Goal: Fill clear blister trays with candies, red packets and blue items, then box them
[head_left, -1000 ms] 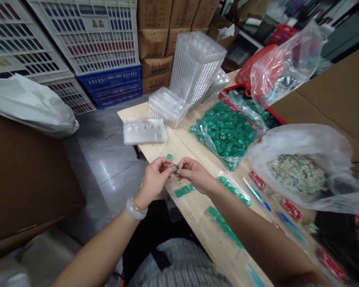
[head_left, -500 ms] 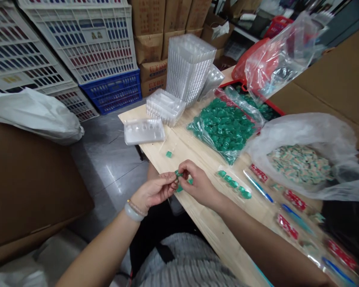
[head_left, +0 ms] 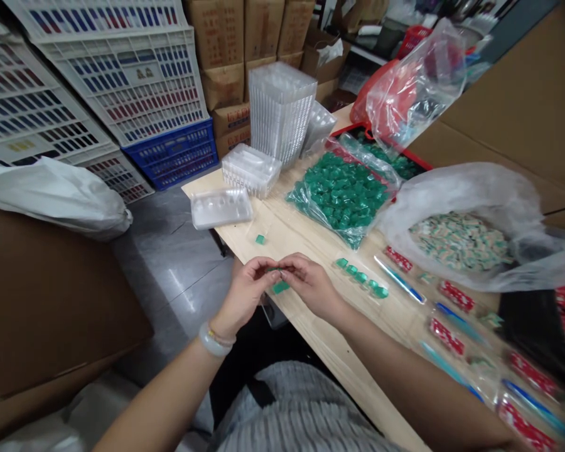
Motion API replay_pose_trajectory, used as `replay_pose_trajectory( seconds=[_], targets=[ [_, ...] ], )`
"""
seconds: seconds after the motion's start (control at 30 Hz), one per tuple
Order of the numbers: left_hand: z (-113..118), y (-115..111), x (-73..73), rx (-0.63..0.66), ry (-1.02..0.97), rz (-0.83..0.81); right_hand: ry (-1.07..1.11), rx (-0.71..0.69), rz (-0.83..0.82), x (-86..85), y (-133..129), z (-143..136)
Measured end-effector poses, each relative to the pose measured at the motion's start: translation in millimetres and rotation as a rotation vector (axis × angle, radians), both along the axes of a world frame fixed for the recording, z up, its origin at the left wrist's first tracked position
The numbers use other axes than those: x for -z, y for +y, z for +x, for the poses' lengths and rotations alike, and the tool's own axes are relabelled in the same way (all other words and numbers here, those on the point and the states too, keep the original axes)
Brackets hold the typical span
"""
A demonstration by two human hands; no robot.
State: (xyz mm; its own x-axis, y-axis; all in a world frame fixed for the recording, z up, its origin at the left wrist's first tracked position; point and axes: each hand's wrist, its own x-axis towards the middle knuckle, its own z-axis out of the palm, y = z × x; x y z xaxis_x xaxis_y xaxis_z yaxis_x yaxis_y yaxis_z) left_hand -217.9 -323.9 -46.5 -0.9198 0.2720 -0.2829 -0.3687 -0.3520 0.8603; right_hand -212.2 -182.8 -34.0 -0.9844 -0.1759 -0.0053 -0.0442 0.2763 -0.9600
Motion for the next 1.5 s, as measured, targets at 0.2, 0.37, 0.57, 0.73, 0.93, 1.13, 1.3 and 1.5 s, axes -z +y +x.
replay_pose_trajectory(
  seconds=[0.2, 0.37, 0.57, 0.73, 0.93, 1.13, 1.3, 1.5],
  targets=[
    [3, -2, -3.6, -0.010, 0.463, -0.367, -0.157, -0.092, -0.010, -14.2, 12, -4],
    [3, -1, -9.1, 0.000, 0.515, -0.386, 0.161, -0.220, 0.348, -32.0, 15, -7],
    [3, 4, -9.8, -0.015, 0.294, -0.179, 0.066, -0.197, 0.393, -37.7, 16, -14],
    [4, 7, -7.2, -0.028, 0.303, -0.242, 0.115, -0.145, 0.388, -30.4, 14, -13],
    [1, 7, -4.4, -0.139, 0.439, -0.578, -0.332, -0.036, -0.111, -19.6, 12, -8],
    [-5, 8, -7.9, 0.099, 0.130, -0.313, -0.335, 0.007, -0.176, -17.1, 8, -4],
    [-6, 8, -11.6, 0.140, 0.127, -0.264, -0.266, 0.040, -0.153, -11.2, 5, 1],
    [-4, 12, -12.2, -0.047, -0.001, -0.280, 0.256, 0.056, 0.195, -9.1, 4, 12]
  ],
)
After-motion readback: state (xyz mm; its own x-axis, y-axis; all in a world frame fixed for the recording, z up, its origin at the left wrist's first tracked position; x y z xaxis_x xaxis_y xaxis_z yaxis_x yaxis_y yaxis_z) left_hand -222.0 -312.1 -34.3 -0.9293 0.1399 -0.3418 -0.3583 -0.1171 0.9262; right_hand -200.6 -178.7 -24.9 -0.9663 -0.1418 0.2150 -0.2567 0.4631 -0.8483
